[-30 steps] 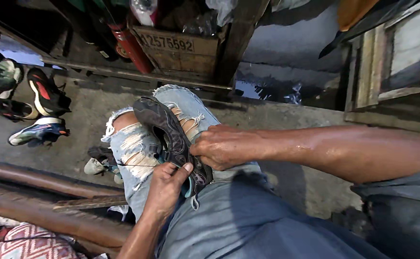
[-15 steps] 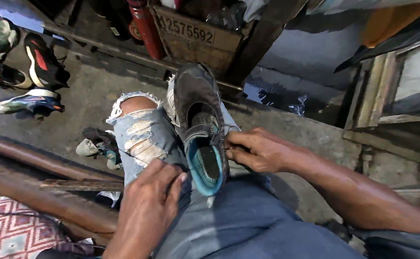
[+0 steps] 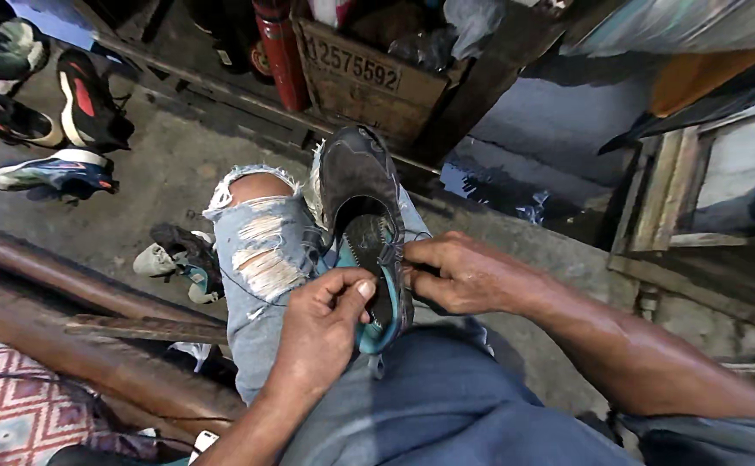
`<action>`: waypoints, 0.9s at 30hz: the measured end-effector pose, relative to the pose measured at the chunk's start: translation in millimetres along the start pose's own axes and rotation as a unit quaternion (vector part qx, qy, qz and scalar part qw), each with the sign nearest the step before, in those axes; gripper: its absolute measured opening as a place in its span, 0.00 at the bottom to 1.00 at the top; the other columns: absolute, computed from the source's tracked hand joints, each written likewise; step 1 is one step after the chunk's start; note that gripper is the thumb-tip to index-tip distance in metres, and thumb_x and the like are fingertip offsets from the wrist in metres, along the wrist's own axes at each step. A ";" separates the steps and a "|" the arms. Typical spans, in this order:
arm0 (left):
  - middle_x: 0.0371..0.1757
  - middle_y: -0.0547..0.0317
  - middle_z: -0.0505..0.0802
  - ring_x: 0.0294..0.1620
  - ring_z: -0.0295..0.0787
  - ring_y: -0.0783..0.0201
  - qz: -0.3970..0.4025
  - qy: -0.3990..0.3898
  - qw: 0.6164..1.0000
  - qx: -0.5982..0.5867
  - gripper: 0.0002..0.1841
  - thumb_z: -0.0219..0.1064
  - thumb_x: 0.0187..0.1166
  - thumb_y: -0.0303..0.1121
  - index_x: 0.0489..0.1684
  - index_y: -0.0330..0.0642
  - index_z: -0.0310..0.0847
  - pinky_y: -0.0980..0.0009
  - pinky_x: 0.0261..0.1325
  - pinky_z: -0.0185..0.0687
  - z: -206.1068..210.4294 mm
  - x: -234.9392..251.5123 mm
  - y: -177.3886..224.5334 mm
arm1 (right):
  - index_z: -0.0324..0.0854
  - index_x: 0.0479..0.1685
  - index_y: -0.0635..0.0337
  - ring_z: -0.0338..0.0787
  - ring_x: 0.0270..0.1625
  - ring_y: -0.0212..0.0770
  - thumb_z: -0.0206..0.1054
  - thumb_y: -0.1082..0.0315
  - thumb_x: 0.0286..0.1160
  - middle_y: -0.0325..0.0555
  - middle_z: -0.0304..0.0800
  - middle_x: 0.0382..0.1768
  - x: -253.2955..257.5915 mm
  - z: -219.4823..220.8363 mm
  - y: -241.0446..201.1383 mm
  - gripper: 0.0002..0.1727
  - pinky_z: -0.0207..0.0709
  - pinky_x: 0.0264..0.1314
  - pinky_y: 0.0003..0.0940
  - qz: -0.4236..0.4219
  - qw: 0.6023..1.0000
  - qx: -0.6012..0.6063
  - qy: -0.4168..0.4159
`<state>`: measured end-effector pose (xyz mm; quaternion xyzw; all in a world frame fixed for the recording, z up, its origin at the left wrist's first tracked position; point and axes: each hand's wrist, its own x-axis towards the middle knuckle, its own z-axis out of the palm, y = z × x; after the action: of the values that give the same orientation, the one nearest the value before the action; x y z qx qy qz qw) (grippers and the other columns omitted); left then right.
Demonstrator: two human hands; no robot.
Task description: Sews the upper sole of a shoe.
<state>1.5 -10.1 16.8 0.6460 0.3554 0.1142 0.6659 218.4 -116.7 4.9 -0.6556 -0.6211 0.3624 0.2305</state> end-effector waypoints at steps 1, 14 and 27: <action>0.39 0.63 0.94 0.31 0.88 0.73 0.013 0.019 0.998 0.066 0.09 0.63 0.85 0.30 0.48 0.41 0.92 0.79 0.34 0.85 3.6 -0.1 -4.3 | 0.80 0.26 0.49 0.78 0.24 0.23 0.64 0.64 0.74 0.28 0.78 0.20 -0.1 1.2 0.3 0.09 0.72 0.25 0.25 -0.001 1.000 0.005 0.004; 0.43 0.65 0.92 0.47 0.90 0.73 0.040 -0.073 0.947 0.310 0.11 0.59 0.79 0.33 0.48 0.45 0.87 0.69 0.53 0.86 5.7 9.4 -7.2 | 0.83 0.32 0.50 0.80 0.24 0.24 0.63 0.61 0.82 0.29 0.80 0.21 -4.5 9.5 -2.5 0.10 0.76 0.27 0.26 0.022 0.999 0.029 0.017; 0.39 0.63 0.93 0.41 0.91 0.71 0.113 -0.027 0.931 0.346 0.09 0.60 0.76 0.29 0.42 0.44 0.89 0.68 0.46 0.88 29.2 8.8 -10.1 | 0.91 0.46 0.51 0.84 0.22 0.30 0.59 0.57 0.87 0.33 0.87 0.22 -29.2 36.8 20.0 0.15 0.77 0.23 0.35 0.012 0.980 -0.008 0.196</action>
<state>22.9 -28.9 1.9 0.8750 0.2796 0.0411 0.3932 204.3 -153.2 -27.8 -0.7231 -0.5589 0.2246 0.3383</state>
